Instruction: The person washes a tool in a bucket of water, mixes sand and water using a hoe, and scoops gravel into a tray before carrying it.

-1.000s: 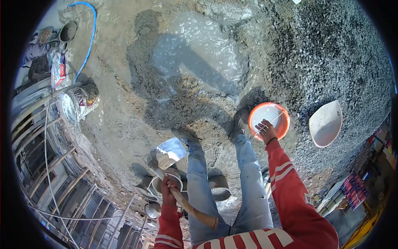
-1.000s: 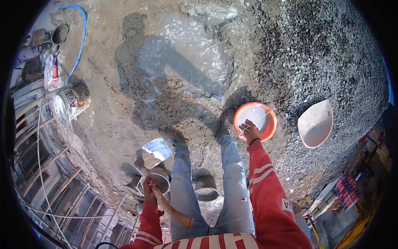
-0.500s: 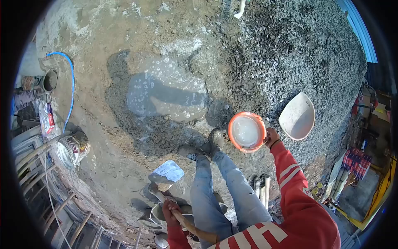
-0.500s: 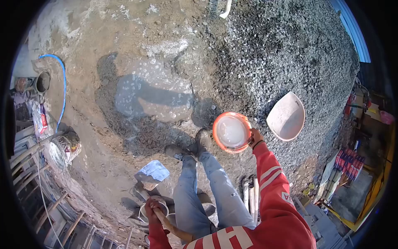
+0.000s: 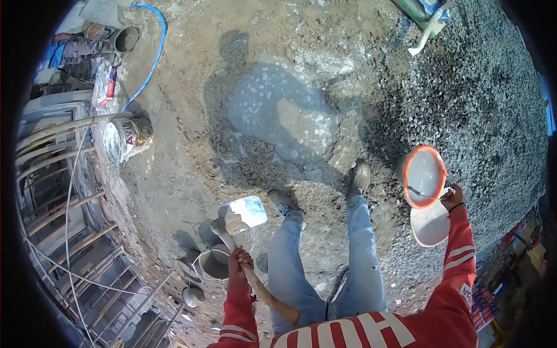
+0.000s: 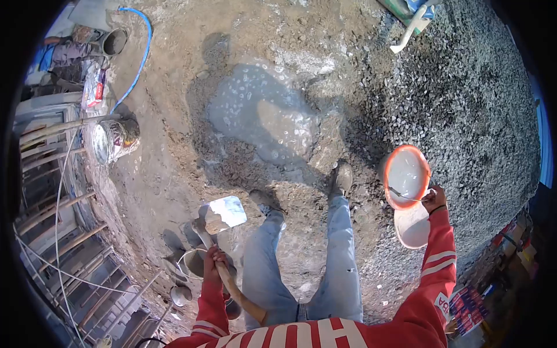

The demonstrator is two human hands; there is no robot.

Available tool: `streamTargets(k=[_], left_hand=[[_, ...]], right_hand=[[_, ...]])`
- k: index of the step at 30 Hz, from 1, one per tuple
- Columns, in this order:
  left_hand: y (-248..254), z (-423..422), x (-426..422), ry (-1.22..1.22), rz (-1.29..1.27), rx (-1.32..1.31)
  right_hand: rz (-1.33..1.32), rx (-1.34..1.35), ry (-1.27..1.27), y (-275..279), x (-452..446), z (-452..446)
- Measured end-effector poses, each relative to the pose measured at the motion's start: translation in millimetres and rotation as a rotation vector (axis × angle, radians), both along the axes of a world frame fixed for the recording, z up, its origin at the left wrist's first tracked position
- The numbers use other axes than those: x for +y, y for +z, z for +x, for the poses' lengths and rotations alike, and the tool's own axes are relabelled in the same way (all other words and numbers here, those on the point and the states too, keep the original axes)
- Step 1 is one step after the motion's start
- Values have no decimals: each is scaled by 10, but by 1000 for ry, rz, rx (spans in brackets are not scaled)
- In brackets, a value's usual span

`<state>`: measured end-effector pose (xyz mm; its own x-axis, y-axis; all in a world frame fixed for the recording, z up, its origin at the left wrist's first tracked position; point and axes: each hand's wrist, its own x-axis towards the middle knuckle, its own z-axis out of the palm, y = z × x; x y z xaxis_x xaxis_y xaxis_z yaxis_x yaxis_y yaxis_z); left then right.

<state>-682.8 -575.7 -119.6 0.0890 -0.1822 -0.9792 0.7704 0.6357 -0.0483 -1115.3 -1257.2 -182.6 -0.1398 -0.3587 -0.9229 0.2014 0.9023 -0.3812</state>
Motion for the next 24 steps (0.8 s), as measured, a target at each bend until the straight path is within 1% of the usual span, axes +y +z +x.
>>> streamTargets(k=[1,2,3,4,5,6,8,9,10,11,12,13,14,16,18,20,21,22,23,24], left_hand=[[23,-70,-66,-42,56,7],[43,-135,-180,-88,109,18],[15,-218,-271,-51,135,20],[-33,-285,-333,-75,157,-5],[-59,-366,-401,-100,178,-25],[-74,-456,-495,-68,197,-21],[-105,-607,-704,32,200,27],[-103,-685,-803,13,243,21],[-152,-790,-855,26,250,-14],[-27,-799,-1077,18,229,-37],[-129,-890,-1052,30,220,-41],[-126,-926,-1133,32,211,-72],[-112,-960,-1200,78,231,-91],[-106,-1002,-1301,126,208,-27],[-147,-1040,-1284,155,190,-20],[-207,-1046,-1214,178,163,-18],[-241,-1044,-1152,169,161,-26],[-256,-1030,-1091,160,159,-27],[-294,-1014,-1030,146,214,-34],[-356,-981,-937,162,202,-26]], right_hand=[[-113,128,19,-90,-75,5],[-99,124,19,-334,-252,-215],[-137,21,45,-365,-357,-267],[-97,-32,76,-534,-526,-452],[-154,25,78,-565,-566,-398],[-218,79,81,-558,-622,-316],[-176,143,90,-673,-942,-462],[-178,128,180,-562,-1021,-443],[-64,83,169,-902,-1383,-921],[-14,172,-12,-581,-1260,-501],[25,137,13,-610,-1371,-592],[-18,127,44,-880,-1543,-854],[50,245,-19,-821,-1496,-707],[102,188,132,-843,-1533,-765],[67,212,82,-726,-1446,-604],[-61,242,104,-498,-1199,-285],[56,267,50,-331,-1126,-51],[23,418,322,-233,-1108,-49],[99,637,591,-180,-1109,-10],[172,863,853,-152,-1212,-32]])
